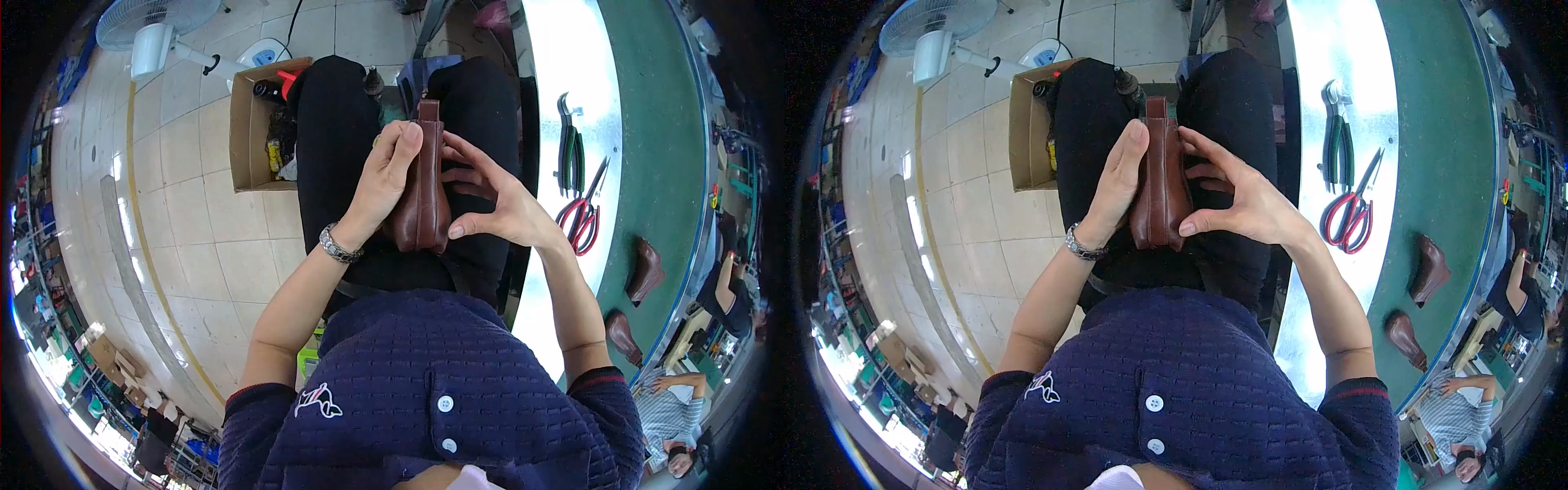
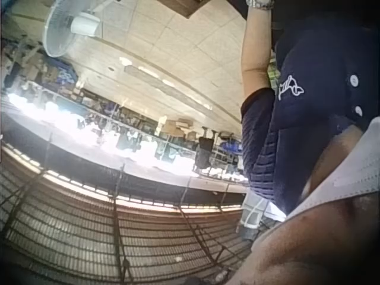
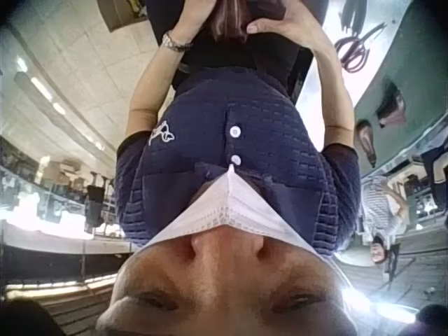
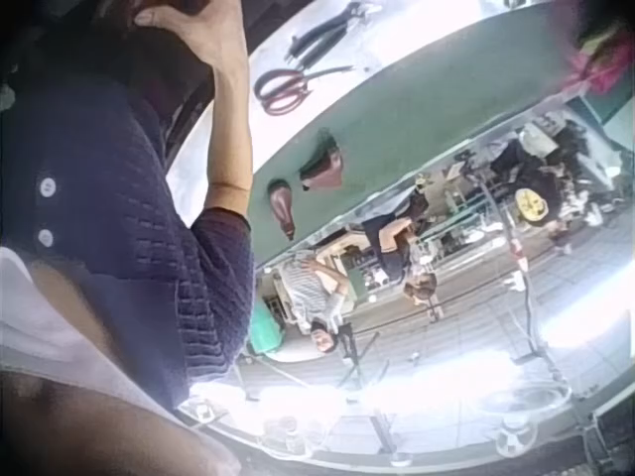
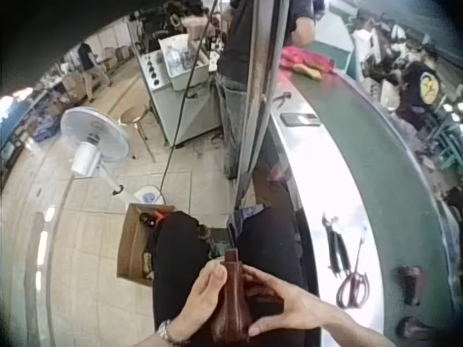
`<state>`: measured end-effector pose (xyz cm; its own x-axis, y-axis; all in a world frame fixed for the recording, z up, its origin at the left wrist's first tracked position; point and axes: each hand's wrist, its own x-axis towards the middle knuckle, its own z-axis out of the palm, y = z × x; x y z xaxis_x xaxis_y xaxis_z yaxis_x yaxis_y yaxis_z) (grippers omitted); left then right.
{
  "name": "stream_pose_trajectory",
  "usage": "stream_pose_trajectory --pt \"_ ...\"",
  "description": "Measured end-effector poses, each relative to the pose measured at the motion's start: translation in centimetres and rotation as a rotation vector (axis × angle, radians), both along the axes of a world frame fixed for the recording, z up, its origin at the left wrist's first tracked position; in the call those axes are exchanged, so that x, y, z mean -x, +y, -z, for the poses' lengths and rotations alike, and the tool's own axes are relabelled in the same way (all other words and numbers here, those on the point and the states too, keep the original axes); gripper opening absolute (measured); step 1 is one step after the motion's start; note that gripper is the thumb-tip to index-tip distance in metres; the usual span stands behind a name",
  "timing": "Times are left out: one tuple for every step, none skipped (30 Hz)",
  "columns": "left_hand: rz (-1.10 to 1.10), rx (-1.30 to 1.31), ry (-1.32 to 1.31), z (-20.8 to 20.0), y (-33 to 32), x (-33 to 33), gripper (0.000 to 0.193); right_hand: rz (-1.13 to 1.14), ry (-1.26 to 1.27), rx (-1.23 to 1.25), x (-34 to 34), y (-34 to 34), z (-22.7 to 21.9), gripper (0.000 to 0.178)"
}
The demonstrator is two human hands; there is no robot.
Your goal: The recorder is assembling and finishing shoes at a factory workstation, using pliers and scissors to pull and trim components.
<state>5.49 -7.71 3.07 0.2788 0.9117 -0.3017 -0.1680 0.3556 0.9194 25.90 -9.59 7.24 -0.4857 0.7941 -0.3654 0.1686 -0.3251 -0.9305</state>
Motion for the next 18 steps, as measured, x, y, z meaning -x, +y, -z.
stream_pose_trajectory --pt "0.015 0.004 0.000 0.2 -0.1 0.2 0.045 0.000 0.002 -0.001 0.0 -0.1 -0.1 0.118" --pt "0.030 0.007 0.001 0.5 -0.3 0.4 0.047 -0.011 -0.004 0.005 0.0 -0.1 -0.2 0.117" --pt "0.030 0.007 0.002 0.9 -0.5 0.7 0.047 -0.023 -0.010 0.012 0.0 -0.2 -0.3 0.117" --pt "0.035 -0.009 -0.020 1.2 -0.9 0.9 0.054 -0.023 -0.009 0.011 0.0 -0.4 -0.3 0.117" --pt "0.040 -0.024 -0.042 1.5 -1.1 1.2 0.065 -0.026 -0.016 0.018 0.0 -0.5 -0.2 0.116" --pt "0.044 -0.023 -0.044 1.2 -1.3 1.3 0.065 -0.026 -0.025 0.026 0.0 -0.7 -0.2 0.116" --pt "0.127 -0.032 -0.141 0.8 -1.5 1.6 0.081 -0.022 -0.026 0.027 -0.1 -0.9 -0.1 0.116" --pt "0.210 -0.042 -0.238 0.6 -1.5 1.8 0.101 -0.027 -0.037 0.015 -0.2 -1.1 0.0 0.115" --pt "0.203 -0.045 -0.231 0.8 -1.6 2.6 0.101 -0.045 -0.039 -0.002 0.0 -1.1 -0.1 0.115" --pt "0.280 -0.092 -0.192 1.7 -1.9 3.3 0.116 -0.046 -0.039 -0.002 0.0 -1.2 -0.1 0.115" --pt "0.357 -0.140 -0.153 2.5 -2.2 3.9 0.132 -0.033 -0.027 0.013 0.0 -1.3 -0.1 0.115" --pt "0.358 -0.143 -0.153 3.0 -2.3 4.2 0.132 -0.019 -0.016 0.027 -0.1 -1.3 0.0 0.114" --pt "0.392 -0.118 -0.165 3.5 -2.6 4.5 0.141 -0.017 -0.017 0.024 -0.1 -1.3 0.2 0.114" --pt "0.427 -0.094 -0.176 3.9 -2.8 4.7 0.150 -0.025 -0.020 0.018 -0.1 -1.3 0.4 0.113" --pt "0.429 -0.095 -0.176 3.8 -2.9 4.6 0.150 -0.031 -0.024 0.014 -0.2 -1.4 0.6 0.113" --pt "0.429 -0.114 -0.136 3.6 -3.0 4.5 0.151 -0.029 -0.024 0.012 -0.1 -1.3 0.6 0.113" --pt "0.429 -0.134 -0.096 3.3 -2.9 4.3 0.153 -0.021 -0.025 0.017 -0.1 -1.3 0.6 0.111" --pt "0.431 -0.141 -0.096 2.9 -2.6 3.8 0.153 -0.012 -0.027 0.019 -0.1 -1.1 0.6 0.110"
